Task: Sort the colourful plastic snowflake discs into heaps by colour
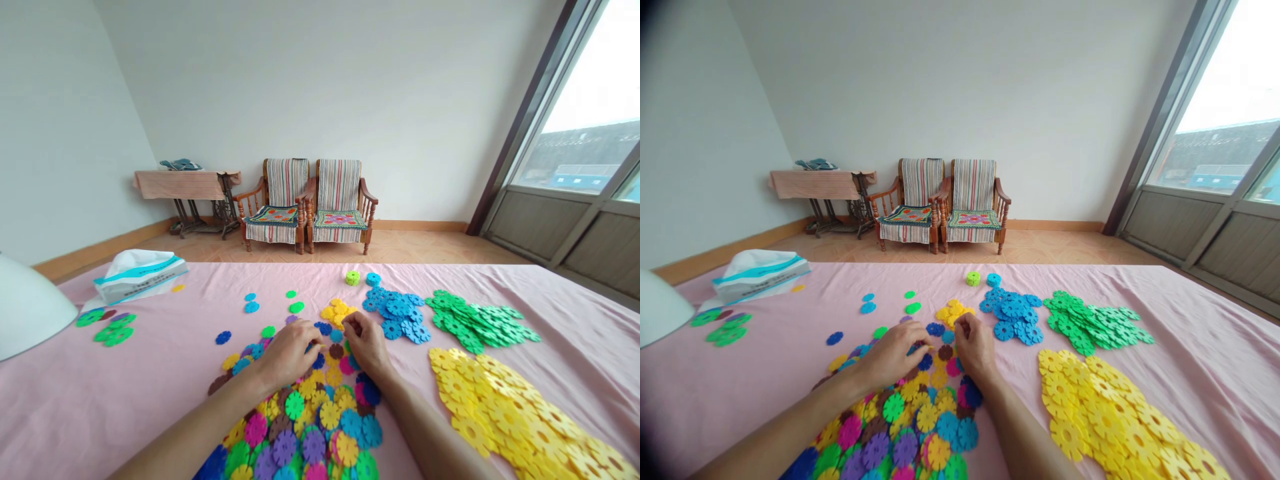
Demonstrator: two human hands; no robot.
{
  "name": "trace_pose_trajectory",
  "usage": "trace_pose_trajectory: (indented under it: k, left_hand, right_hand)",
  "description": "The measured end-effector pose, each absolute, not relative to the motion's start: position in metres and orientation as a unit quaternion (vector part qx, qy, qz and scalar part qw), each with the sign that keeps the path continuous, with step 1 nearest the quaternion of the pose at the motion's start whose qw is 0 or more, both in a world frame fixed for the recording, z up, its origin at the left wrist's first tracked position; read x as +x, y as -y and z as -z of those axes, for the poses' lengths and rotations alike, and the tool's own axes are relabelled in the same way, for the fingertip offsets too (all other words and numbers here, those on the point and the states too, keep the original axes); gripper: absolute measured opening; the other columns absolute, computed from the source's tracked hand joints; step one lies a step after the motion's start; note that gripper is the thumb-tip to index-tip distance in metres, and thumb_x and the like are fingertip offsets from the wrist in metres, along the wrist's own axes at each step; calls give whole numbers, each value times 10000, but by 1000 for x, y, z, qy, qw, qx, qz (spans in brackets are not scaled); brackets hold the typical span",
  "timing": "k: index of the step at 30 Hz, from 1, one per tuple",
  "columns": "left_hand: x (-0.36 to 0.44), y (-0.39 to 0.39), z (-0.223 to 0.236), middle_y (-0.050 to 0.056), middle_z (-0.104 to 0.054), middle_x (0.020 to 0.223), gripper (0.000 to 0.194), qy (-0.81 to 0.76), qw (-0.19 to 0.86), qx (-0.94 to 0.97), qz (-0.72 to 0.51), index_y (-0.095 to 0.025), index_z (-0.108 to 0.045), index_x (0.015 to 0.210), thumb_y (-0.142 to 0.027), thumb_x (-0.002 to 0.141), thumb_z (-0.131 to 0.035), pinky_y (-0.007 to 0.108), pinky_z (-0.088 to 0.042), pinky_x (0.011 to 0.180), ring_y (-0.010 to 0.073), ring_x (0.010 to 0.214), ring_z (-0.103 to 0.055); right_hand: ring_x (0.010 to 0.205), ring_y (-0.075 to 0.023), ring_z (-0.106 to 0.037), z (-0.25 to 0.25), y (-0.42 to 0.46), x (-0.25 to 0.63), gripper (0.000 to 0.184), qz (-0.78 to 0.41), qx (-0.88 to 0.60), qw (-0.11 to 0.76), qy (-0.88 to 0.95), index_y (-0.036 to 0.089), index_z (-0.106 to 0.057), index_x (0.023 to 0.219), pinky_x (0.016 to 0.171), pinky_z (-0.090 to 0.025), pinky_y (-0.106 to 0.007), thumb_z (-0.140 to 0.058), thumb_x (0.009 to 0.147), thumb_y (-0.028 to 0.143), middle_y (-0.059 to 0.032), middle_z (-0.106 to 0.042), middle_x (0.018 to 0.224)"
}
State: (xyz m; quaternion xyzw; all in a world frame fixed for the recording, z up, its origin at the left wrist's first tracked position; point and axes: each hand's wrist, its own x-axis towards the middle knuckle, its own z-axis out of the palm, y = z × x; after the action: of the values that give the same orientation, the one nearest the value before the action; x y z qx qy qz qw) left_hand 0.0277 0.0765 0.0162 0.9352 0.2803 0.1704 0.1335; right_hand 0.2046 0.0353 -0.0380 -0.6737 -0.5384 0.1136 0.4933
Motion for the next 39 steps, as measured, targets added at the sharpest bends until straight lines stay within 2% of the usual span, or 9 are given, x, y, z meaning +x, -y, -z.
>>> trace_pose_trajectory:
  k: [4,8,14,18,21,25,33,39]
  left_hand:
    - [38,-87,-19,26,-610,724,175,-313,121,917,-213,-178,-642,718,-127,764,-482,243,-396,678,161,747,-558]
    - [57,-104,-20,6,-626,661,149,-339,152,898,-235,-176,-625,662,-150,744,-502,219,-379,589,135,629,-558]
    - [67,-115,-17,24,-671,765,182,-354,183,875,-274,-181,-654,826,-195,783,-478,213,-401,614,146,696,-596]
    - [55,-105,-16,14,-637,718,127,-316,218,897,-219,-173,-644,731,-173,742,-518,211,-395,599,133,649,-570]
    - [46,-93,-14,10,-611,750,60,-275,222,922,-160,-177,-641,726,-204,685,-607,218,-390,612,144,692,-557]
    - [45,-81,-9,14,-585,793,177,-265,196,934,-137,-178,-615,754,-266,622,-694,244,-386,664,174,771,-535]
    - [53,-79,-1,20,-563,810,137,-282,208,926,-142,-173,-573,755,-170,626,-619,243,-385,677,171,789,-514]
    - [49,-81,-6,-32,-562,679,114,-283,264,915,-117,-176,-531,737,-139,632,-553,196,-342,535,113,620,-504]
  right_hand:
    - [497,-121,-512,38,-36,204,159,-120,-668,498,540,185,-568,673,488,-326,-207,-443,760,230,19,-563,545]
    - [501,-119,-510,36,-35,204,153,-123,-662,504,541,185,-568,672,490,-327,-206,-448,756,229,21,-566,548]
    - [489,-117,-499,33,-34,203,155,-131,-672,500,531,181,-585,675,476,-320,-207,-465,750,244,23,-559,542]
    - [494,-117,-498,34,-34,203,154,-127,-673,497,533,184,-578,673,480,-320,-206,-464,754,248,26,-551,539]
    - [495,-115,-498,34,-34,203,158,-122,-674,495,534,184,-561,662,482,-319,-204,-457,760,250,27,-546,535]
    - [492,-114,-500,35,-35,204,152,-118,-675,493,536,184,-556,657,483,-319,-203,-458,756,243,26,-547,534]
    - [488,-116,-513,38,-35,205,146,-134,-666,502,535,187,-556,674,477,-327,-200,-460,763,249,27,-556,531]
    - [497,-116,-513,36,-35,204,152,-129,-669,504,531,183,-558,666,477,-333,-199,-465,761,257,24,-557,539]
